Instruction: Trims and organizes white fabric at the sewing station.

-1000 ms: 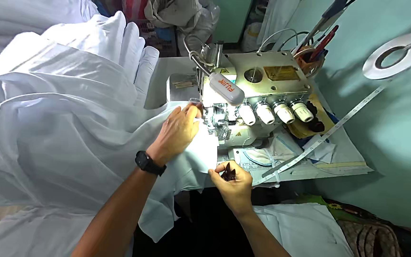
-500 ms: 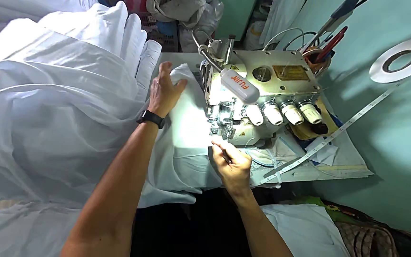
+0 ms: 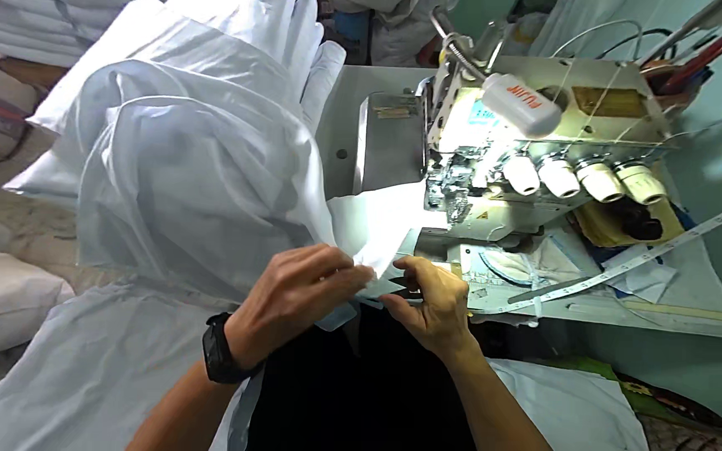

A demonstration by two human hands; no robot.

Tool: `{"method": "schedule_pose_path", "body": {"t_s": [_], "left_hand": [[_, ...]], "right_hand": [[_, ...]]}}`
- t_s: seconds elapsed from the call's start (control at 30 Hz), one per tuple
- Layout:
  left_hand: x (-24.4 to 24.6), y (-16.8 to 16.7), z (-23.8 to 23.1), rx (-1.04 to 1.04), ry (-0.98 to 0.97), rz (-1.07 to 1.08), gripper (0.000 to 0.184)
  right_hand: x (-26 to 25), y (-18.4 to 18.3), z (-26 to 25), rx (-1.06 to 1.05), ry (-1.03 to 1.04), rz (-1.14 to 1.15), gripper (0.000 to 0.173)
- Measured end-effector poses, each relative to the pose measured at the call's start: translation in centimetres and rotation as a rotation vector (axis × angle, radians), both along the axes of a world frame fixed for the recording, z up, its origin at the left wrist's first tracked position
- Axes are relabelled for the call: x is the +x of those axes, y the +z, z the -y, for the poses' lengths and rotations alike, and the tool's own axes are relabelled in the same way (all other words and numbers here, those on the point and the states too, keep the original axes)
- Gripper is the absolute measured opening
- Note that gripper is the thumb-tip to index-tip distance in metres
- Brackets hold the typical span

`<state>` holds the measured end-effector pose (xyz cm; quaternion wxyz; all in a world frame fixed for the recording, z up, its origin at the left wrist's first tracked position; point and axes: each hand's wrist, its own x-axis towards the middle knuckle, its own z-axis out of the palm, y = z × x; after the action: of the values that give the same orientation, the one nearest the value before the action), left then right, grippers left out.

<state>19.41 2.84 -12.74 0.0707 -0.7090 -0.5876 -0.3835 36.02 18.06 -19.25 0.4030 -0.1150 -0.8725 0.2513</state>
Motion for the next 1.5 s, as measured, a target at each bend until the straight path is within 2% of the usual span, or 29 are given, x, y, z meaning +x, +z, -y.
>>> {"method": "schedule_pose_path", "body": {"t_s": [0.13,0.23,0.37,0.47,0.53,0.6,0.63,0.67,0.73,0.77,0.8,0.87,0.93,1.0,1.07,1.1,1.2,1.3,1.37,1.43,1.5], "left_hand": [[2.2,-1.1,2.4,0.017,0.073,-0.025,0.013],[3.5,-1.6,3.6,-0.012,0.143,-0.048,0.016],[5.0,-1.7,4.2,-0.027,0.221,-0.045,0.019],[6.6,-2.2,4.3,-0.112,0.242,0.038,0.021],[7.9,-2.6,4.3,-0.377,0.224,0.146,0.027],[9.0,-3.5,3.3,-0.677,0.172,0.246,0.053],[9.2,-4.3,2.3,-0.691,0.168,0.236,0.059],[9.2,-5.1,1.2,-0.592,0.206,0.181,0.053],[8.2,-6.1,-1.6,-0.28,0.355,0.033,0.036],[7.2,-5.8,-2.8,-0.213,0.396,-0.011,0.036],[6.1,-5.2,-4.0,-0.228,0.398,-0.031,0.04],[3.7,-4.0,-6.3,-0.322,0.385,-0.015,0.049],[0.9,-2.2,-8.5,-0.448,0.36,0.071,0.055],[-2.4,-1.3,-11.3,-0.511,0.335,0.152,0.057],[-5.2,-1.3,-14.0,-0.434,0.348,0.17,0.044],[-6.0,-1.3,-15.0,-0.376,0.367,0.155,0.038],[-6.0,-1.2,-15.5,-0.179,0.422,0.009,0.024],[-2.7,-1.1,-12.3,-0.055,0.252,-0.092,0.021],[-0.2,-2.1,-9.7,-0.114,0.131,-0.118,0.03],[0.8,-4.4,-8.0,-0.165,0.155,-0.216,0.023],[0.7,-6.0,-7.1,-0.124,0.173,-0.197,0.02]], "right_hand": [[1.0,-0.5,0.8,-0.007,0.096,-0.12,0.04],[1.9,-0.4,1.3,0.065,0.09,-0.168,0.027],[1.5,0.1,2.5,0.152,0.102,-0.189,0.022],[1.2,0.8,3.1,0.091,0.164,-0.19,0.022],[1.9,1.5,2.4,-0.029,0.169,-0.134,0.026],[2.6,1.6,0.8,-0.228,0.122,-0.072,0.024],[2.7,1.0,-0.1,-0.323,0.076,-0.055,0.023],[2.8,0.2,-1.1,-0.392,0.028,-0.033,0.028],[3.0,-1.7,-2.4,-0.465,-0.037,0.092,0.055],[3.0,-2.5,-2.7,-0.484,-0.035,0.178,0.062],[3.0,-3.0,-2.9,-0.519,-0.013,0.257,0.057],[2.7,-3.1,-3.2,-0.71,0.041,0.334,0.031],[2.1,-1.9,-3.6,-1.014,0.064,0.235,0.015],[1.4,-0.7,-4.1,-1.295,0.021,0.086,0.013],[0.6,-0.4,-4.6,-1.476,-0.047,-0.068,0.016],[0.3,-0.6,-4.7,-1.5,-0.092,-0.155,0.016],[0.3,-1.6,-4.3,-1.305,-0.264,-0.325,0.012],[1.7,-2.8,-3.3,-0.933,-0.336,-0.402,0.009],[2.4,-3.4,-2.5,-0.656,-0.258,-0.439,0.014],[2.3,-3.5,-1.9,-0.437,-0.147,-0.409,0.018],[1.5,-3.6,-1.2,-0.316,-0.072,-0.337,0.025]]}}
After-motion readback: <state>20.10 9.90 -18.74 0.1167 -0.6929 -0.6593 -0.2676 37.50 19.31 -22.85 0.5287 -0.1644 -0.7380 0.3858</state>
